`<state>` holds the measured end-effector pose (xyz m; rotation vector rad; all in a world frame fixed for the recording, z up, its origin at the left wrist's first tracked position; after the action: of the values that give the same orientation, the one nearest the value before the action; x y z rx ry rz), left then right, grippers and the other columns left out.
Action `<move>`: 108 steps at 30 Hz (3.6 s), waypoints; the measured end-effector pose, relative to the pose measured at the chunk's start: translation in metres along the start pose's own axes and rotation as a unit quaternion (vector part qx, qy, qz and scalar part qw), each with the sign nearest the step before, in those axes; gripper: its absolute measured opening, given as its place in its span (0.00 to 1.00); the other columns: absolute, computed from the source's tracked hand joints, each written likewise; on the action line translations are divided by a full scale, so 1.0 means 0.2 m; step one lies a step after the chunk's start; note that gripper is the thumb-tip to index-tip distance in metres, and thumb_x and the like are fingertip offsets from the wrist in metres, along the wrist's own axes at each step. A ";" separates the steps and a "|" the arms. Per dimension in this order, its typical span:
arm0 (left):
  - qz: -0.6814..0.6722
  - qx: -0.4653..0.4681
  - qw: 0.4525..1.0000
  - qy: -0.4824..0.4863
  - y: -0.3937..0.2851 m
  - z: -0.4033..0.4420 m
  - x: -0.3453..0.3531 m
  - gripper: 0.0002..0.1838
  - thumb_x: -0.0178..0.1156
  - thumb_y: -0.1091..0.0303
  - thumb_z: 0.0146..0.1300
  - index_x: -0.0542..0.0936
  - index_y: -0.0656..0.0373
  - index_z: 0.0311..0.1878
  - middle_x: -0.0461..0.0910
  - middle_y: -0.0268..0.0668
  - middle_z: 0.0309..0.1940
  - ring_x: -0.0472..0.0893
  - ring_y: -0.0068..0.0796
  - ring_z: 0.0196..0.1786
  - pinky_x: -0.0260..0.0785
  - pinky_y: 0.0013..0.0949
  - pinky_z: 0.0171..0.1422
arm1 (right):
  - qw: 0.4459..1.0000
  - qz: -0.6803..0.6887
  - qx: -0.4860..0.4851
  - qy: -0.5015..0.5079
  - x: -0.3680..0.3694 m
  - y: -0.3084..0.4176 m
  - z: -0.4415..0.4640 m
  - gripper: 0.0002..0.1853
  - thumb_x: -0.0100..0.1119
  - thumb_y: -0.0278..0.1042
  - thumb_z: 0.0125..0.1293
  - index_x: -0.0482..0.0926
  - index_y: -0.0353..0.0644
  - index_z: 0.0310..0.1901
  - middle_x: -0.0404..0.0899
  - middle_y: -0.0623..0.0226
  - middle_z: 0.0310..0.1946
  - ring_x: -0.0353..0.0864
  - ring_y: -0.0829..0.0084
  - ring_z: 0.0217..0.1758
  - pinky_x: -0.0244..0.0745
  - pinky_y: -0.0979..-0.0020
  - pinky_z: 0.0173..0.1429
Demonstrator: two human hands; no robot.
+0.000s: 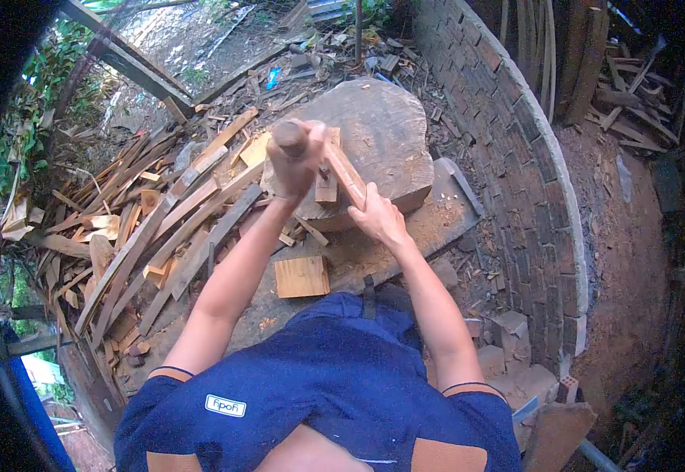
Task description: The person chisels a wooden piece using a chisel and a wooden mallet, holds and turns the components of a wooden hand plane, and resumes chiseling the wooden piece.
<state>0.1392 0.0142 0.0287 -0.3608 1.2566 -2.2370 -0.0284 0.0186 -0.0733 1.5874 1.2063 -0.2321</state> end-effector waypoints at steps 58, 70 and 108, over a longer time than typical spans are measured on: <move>0.090 0.015 0.993 0.073 -0.12 -0.16 0.14 0.12 0.70 0.58 0.42 0.80 0.50 0.29 0.81 0.43 0.25 0.82 0.48 0.31 0.73 0.44 0.35 | 0.946 0.229 -0.149 -0.175 -0.35 0.09 -0.67 0.19 0.61 0.35 0.62 0.69 0.35 0.51 0.72 0.67 0.35 0.71 0.76 0.38 0.68 0.72 0.44; 0.046 0.133 0.982 0.125 -0.21 -0.40 0.15 0.12 0.70 0.63 0.42 0.76 0.53 0.25 0.78 0.37 0.21 0.81 0.39 0.26 0.71 0.36 0.30 | 0.991 0.055 -0.105 -0.059 -0.05 -0.36 -0.10 0.17 0.63 0.36 0.55 0.76 0.34 0.43 0.81 0.51 0.33 0.81 0.55 0.38 0.75 0.60 0.42; -0.070 -0.081 0.993 -0.040 0.01 -0.07 -0.16 0.09 0.63 0.71 0.58 0.75 0.60 0.25 0.74 0.30 0.16 0.74 0.16 0.19 0.66 0.25 0.24 | 0.999 0.019 -0.031 -0.020 0.01 -0.13 -0.10 0.27 0.62 0.48 0.56 0.66 0.36 0.49 0.79 0.38 0.37 0.80 0.41 0.45 0.72 0.51 0.48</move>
<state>0.1599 0.0412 0.0208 -0.6113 1.4123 -2.2174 -0.0565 0.0325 -0.0828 1.5444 1.1417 -0.1992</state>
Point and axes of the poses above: each hand's wrist, its own z-axis towards the middle knuckle, its own x-axis out of the palm, y = z × x, the point moved 4 cm from there along z, towards the middle knuckle
